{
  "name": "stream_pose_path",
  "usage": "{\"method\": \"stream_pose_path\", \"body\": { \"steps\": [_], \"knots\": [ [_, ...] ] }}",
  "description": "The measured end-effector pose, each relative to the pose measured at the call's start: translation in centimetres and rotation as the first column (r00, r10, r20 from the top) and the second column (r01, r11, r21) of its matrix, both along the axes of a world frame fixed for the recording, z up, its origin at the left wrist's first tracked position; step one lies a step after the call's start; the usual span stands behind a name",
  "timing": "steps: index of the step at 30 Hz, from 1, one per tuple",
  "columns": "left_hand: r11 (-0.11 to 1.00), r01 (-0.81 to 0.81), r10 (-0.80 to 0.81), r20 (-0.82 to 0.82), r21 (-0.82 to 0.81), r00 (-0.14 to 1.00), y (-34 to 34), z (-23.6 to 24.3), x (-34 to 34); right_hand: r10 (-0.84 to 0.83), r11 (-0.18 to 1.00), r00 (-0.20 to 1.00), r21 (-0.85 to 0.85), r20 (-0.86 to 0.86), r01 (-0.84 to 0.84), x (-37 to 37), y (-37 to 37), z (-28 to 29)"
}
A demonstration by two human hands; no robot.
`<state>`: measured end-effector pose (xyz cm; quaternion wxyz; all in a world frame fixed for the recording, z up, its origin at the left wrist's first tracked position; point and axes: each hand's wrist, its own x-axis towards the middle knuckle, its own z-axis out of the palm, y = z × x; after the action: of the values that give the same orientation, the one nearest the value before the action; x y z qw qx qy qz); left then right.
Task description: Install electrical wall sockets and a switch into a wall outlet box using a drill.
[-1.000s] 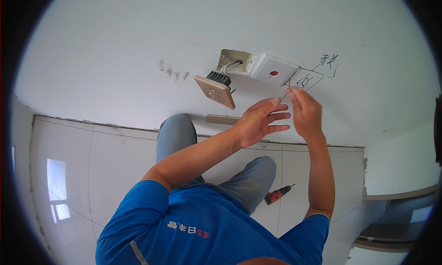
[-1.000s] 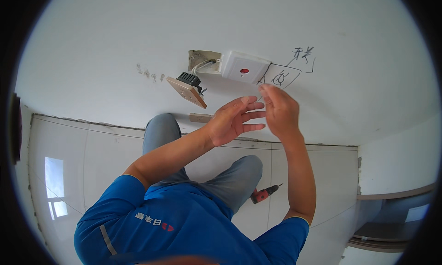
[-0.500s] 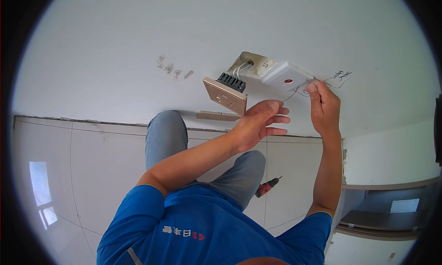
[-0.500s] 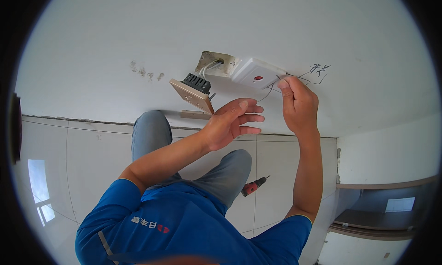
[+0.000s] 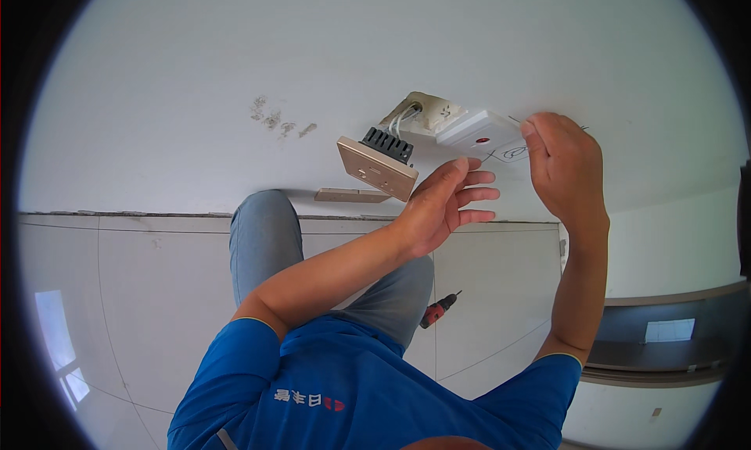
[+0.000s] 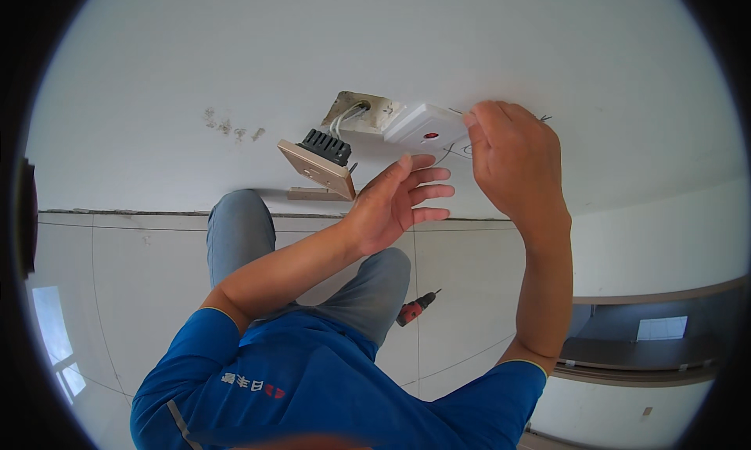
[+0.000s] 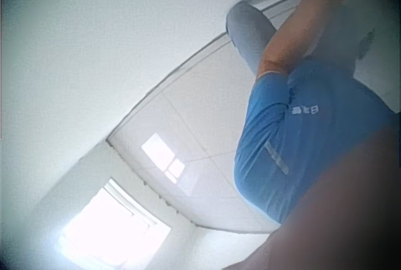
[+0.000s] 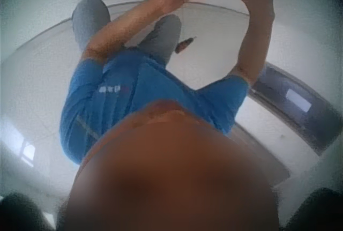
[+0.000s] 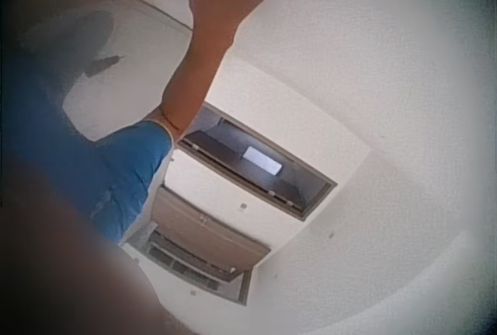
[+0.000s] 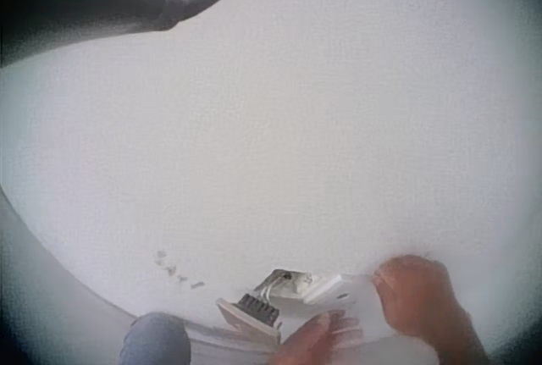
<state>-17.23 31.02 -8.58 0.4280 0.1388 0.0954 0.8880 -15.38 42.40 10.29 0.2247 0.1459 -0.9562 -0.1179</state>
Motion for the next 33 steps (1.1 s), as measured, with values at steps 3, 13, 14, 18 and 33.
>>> {"method": "stream_pose_path", "body": {
  "steps": [3, 13, 14, 18, 33],
  "knots": [
    [1.0, -0.008, 0.007, 0.019, 0.02, 1.0, 0.2, 0.2, -0.3, -0.017, 0.986, 0.999, 0.165, 0.033, 0.012, -0.7, -1.3, 0.6],
    [0.997, 0.059, -0.063, 0.109, 0.04, 0.992, 0.3, -0.2, -0.5, -0.077, 0.857, 0.997, 0.513, 0.032, 0.05, -1.9, -3.6, 0.9],
    [0.995, 0.079, -0.086, 0.126, 0.062, 0.988, 0.4, -0.1, -0.5, -0.078, 0.841, 0.996, 0.538, 0.038, 0.045, -2.1, -3.6, 0.9],
    [0.951, 0.187, -0.207, 0.06, 0.246, 0.976, 0.8, 0.8, -0.4, 0.073, 0.772, 0.992, 0.624, 0.107, -0.124, -2.9, -3.0, 1.7],
    [0.876, 0.138, -0.224, 0.136, 0.463, 0.965, 1.4, 4.5, -1.5, 0.21, 0.696, 0.96, 0.661, 0.187, -0.281, -4.0, -1.5, 2.6]
  ]
}}
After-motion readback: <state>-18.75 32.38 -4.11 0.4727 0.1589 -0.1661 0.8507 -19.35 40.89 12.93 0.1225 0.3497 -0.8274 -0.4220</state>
